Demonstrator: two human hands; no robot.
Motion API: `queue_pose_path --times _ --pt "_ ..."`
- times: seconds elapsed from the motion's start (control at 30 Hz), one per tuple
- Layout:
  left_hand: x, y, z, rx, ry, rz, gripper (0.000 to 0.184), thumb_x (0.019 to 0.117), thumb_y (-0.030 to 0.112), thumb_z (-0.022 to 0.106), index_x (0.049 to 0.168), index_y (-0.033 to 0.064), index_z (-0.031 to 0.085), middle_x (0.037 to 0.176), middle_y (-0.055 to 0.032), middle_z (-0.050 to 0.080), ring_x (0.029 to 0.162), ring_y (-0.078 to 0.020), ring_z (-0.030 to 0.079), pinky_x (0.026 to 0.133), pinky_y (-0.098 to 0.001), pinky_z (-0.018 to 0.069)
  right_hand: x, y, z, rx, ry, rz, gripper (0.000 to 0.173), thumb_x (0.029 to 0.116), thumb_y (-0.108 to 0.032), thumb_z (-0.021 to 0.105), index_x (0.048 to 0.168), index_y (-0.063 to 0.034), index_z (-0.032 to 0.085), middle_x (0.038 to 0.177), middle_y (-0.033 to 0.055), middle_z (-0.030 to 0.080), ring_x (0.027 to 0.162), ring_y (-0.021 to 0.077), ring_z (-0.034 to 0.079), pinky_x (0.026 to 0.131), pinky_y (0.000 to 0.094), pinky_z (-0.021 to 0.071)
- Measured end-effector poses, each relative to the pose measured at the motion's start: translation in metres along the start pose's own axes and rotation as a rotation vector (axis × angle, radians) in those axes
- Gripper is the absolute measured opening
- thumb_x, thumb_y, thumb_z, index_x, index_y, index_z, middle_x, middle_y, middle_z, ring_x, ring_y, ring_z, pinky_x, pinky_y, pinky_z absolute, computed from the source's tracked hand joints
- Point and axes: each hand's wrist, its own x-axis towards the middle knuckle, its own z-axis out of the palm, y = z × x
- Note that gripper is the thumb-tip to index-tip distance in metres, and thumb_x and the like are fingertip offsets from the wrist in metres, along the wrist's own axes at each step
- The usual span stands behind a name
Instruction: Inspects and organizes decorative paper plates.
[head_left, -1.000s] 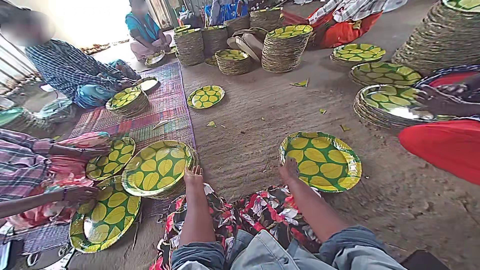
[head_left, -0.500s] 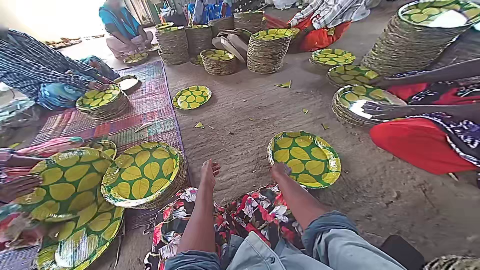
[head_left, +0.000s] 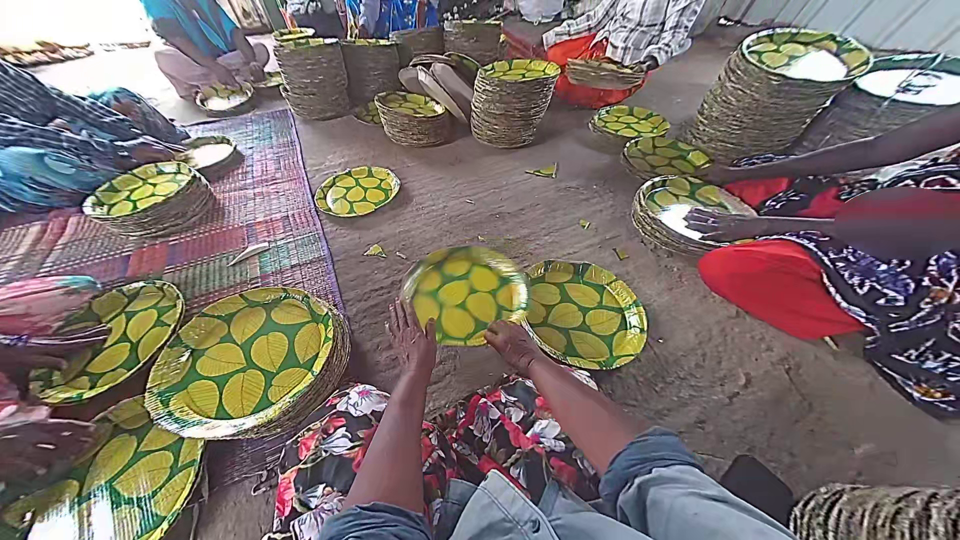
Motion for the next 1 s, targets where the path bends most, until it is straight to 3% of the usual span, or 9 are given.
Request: queue_pose_path --times 0.1,0.23,0.3,0.4,0.5,0.7,0.83,0.9,1.0 --pt "-0.003 0.000 0.007 0.126 -0.379 0.007 0.066 0.1092 0.037 0.045 0.162 0.0029 0.026 0.171 -0.0226 0.014 0.160 -0.0378 0.009 0.127 -0.0590 0.0110 0.005 0.003 0.010 -0.053 -0.138 -0.038 0.034 0.1059 -0.003 0.043 0.130 0.0018 0.067 0.138 0.0250 0.063 0.137 0.0420 0.053 0.119 0.0607 0.0318" --pt "-0.020 -0.005 0.030 0.329 -0.873 -0.071 0.075 0.1057 0.040 0.053 0.164 0.0050 0.021 0.173 -0.0195 0.007 0.160 -0.0401 0.006 0.122 -0.0700 0.0142 0.006 0.005 0.001 -0.020 -0.151 0.505 0.058 0.1029 -0.001 0.044 0.159 0.0029 0.032 0.168 0.0260 0.026 0.158 0.0407 0.021 0.125 0.0634 0.0167" --pt "-0.025 -0.001 0.036 0.387 -0.917 -0.090 0.086 0.1018 0.040 0.062 0.164 0.0032 0.015 0.172 -0.0215 0.001 0.159 -0.0418 0.002 0.121 -0.0726 0.0101 0.005 0.013 0.001 0.024 -0.133 0.757 0.064 0.1025 -0.009 0.053 0.159 0.0056 0.028 0.166 0.0277 0.027 0.157 0.0423 0.023 0.122 0.0658 0.0220" --pt "-0.025 0.004 0.039 0.416 -0.917 -0.103 0.089 0.1024 0.043 0.060 0.164 0.0018 0.011 0.172 -0.0222 -0.001 0.159 -0.0426 0.000 0.120 -0.0742 0.0087 0.002 0.016 -0.004 -0.017 -0.333 0.921 0.049 0.0986 -0.014 0.063 0.139 0.0129 0.052 0.149 0.0316 0.049 0.142 0.0455 0.044 0.110 0.0651 0.0381" --pt "-0.024 0.004 0.036 0.420 -0.926 -0.102 0.087 0.1029 0.043 0.059 0.165 0.0030 0.012 0.173 -0.0213 -0.001 0.160 -0.0418 0.000 0.120 -0.0740 0.0101 0.004 0.011 -0.009 -0.053 -0.400 0.943 0.036 0.0978 -0.008 0.061 0.130 0.0080 0.062 0.140 0.0270 0.059 0.135 0.0421 0.054 0.107 0.0628 0.0420" --pt "-0.020 0.001 0.036 0.393 -0.929 -0.086 0.084 0.1027 0.043 0.059 0.164 0.0025 0.019 0.172 -0.0221 0.005 0.159 -0.0424 0.005 0.119 -0.0738 0.0134 0.002 0.019 -0.018 0.072 0.082 0.906 0.042 0.1054 -0.004 0.042 0.145 -0.0019 0.054 0.147 0.0238 0.054 0.142 0.0390 0.047 0.113 0.0580 0.0368" --pt "-0.009 -0.007 0.025 0.150 -0.670 -0.138 0.062 0.1110 0.045 0.036 0.157 0.0035 0.039 0.167 -0.0221 0.027 0.157 -0.0392 0.020 0.123 -0.0703 0.0067 -0.001 0.011 -0.009 0.045 0.333 0.464 0.033 0.1068 -0.005 0.044 0.127 0.0072 0.066 0.131 0.0273 0.065 0.128 0.0428 0.060 0.105 0.0562 0.0472" --pt "-0.005 -0.009 0.018 -0.100 -0.326 -0.283 0.062 0.1128 0.038 0.031 0.160 -0.0015 0.027 0.169 -0.0273 0.016 0.158 -0.0424 0.012 0.125 -0.0651 0.0065 0.000 0.006 -0.005 0.065 0.192 0.237 0.034 0.1049 -0.001 0.043 0.129 0.0059 0.066 0.135 0.0265 0.064 0.131 0.0429 0.058 0.110 0.0566 0.0442" --pt "0.004 -0.017 0.011 -0.382 0.130 -0.599 0.058 0.1134 0.032 0.031 0.159 -0.0038 0.027 0.166 -0.0290 0.024 0.155 -0.0414 0.025 0.125 -0.0537 0.0223 0.004 0.005 0.006 0.048 -0.109 0.050 0.037 0.1032 0.003 0.043 0.132 0.0012 0.065 0.140 0.0225 0.062 0.139 0.0395 0.052 0.120 0.0584 0.0307"
